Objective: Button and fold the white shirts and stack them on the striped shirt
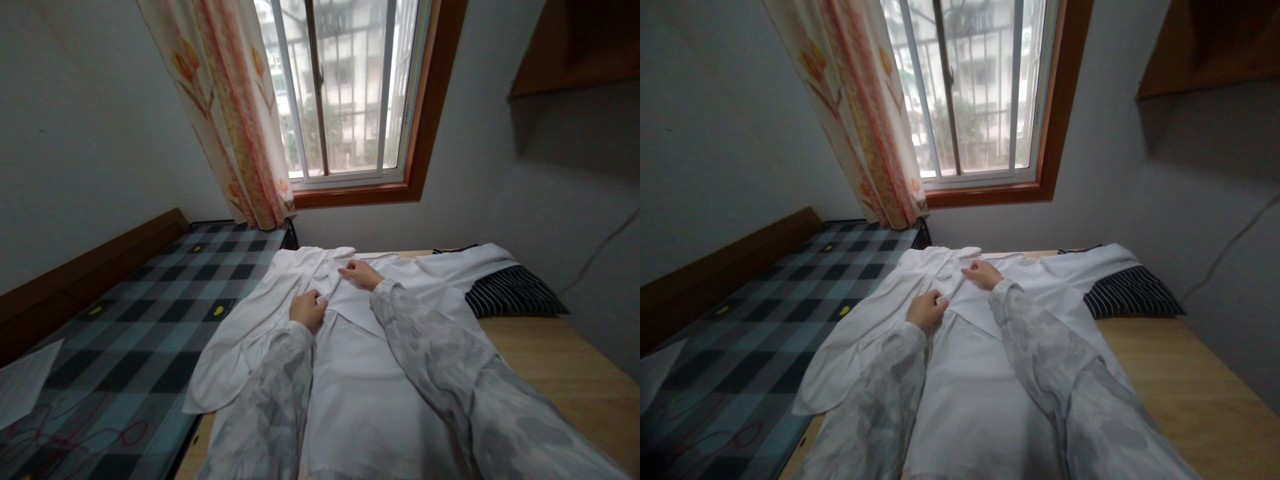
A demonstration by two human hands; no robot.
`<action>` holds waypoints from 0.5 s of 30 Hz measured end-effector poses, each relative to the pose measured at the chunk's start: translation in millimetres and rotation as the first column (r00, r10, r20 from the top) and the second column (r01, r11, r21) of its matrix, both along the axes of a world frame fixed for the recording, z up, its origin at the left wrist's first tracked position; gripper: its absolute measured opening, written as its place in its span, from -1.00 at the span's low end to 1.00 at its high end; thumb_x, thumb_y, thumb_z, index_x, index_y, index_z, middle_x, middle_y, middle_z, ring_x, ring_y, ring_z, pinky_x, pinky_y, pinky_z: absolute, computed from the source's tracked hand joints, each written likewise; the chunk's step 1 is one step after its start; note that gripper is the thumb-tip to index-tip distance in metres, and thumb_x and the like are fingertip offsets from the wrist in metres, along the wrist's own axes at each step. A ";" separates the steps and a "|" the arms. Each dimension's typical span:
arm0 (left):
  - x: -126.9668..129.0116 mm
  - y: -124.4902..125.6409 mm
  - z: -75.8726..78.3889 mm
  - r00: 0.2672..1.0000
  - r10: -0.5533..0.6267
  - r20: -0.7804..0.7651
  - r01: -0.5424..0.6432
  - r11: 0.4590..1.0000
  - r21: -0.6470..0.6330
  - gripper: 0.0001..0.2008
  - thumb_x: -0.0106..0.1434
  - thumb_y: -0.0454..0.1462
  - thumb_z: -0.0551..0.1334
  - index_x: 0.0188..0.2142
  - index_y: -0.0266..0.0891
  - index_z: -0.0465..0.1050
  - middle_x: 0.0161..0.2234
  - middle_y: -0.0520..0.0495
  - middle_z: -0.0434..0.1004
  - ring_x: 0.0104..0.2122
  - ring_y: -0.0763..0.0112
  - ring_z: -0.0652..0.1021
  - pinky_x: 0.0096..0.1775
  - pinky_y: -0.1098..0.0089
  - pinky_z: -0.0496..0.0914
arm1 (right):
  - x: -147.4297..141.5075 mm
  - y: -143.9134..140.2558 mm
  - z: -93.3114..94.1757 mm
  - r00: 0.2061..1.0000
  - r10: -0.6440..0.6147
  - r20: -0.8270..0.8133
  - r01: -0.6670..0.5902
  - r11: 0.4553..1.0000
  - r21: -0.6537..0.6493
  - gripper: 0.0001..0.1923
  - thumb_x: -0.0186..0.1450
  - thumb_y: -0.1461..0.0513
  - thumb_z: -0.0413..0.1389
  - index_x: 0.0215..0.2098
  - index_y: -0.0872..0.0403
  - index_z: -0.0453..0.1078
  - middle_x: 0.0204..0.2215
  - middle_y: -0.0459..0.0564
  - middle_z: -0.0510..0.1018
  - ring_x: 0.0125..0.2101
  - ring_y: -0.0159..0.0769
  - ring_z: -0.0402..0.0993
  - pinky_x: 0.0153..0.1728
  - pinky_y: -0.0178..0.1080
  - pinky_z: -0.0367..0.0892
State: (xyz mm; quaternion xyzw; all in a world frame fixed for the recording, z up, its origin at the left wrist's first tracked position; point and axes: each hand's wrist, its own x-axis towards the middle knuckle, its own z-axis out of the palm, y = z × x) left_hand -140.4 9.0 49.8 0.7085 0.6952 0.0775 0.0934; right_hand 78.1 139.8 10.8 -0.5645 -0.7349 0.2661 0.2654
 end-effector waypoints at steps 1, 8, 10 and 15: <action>-0.7 0.1 1.8 1.000 -0.006 -0.007 0.006 1.000 -0.012 -0.80 0.38 -0.12 0.23 -0.17 -0.13 0.59 -0.11 -0.12 0.75 -0.04 0.13 0.66 0.03 0.26 0.38 | 12.2 -7.3 1.0 1.000 0.003 0.020 -0.003 1.000 -0.009 -0.57 0.35 -0.12 0.24 -0.36 0.06 0.50 -0.39 -0.03 0.60 -0.36 -0.27 0.42 -0.34 -0.27 0.15; 7.0 41.0 20.9 1.000 -0.017 -0.026 0.016 0.998 -0.054 -0.52 0.29 0.20 0.25 -0.24 -0.14 0.59 -0.12 -0.24 0.74 -0.08 0.00 0.67 -0.08 0.23 0.42 | 108.2 -94.4 6.5 0.973 -0.011 0.230 -0.017 0.993 0.119 -0.59 0.35 -0.09 0.24 -0.09 0.05 0.54 -0.21 0.05 0.65 -0.24 -0.19 0.51 -0.20 -0.24 0.29; 14.6 62.9 21.6 1.000 0.005 -0.011 -0.005 0.998 -0.058 -0.42 0.29 0.28 0.19 -0.28 -0.17 0.60 -0.13 -0.30 0.74 -0.10 -0.04 0.67 -0.11 0.22 0.43 | 131.8 -118.4 3.5 0.970 0.014 0.243 -0.061 0.980 0.190 -0.52 0.34 -0.08 0.24 0.03 0.07 0.52 -0.08 0.12 0.65 -0.09 -0.10 0.54 -0.04 -0.19 0.37; 33.1 107.7 15.3 0.999 0.014 0.036 -0.012 0.999 -0.053 -0.69 0.25 0.00 0.35 -0.25 -0.19 0.61 -0.21 -0.21 0.74 -0.10 0.09 0.68 -0.13 0.33 0.44 | 187.6 -156.4 -21.2 0.941 -0.072 0.330 -0.048 0.939 0.341 -0.33 0.45 -0.11 0.10 0.34 0.14 0.36 0.27 0.30 0.50 0.28 0.06 0.40 0.34 0.01 0.25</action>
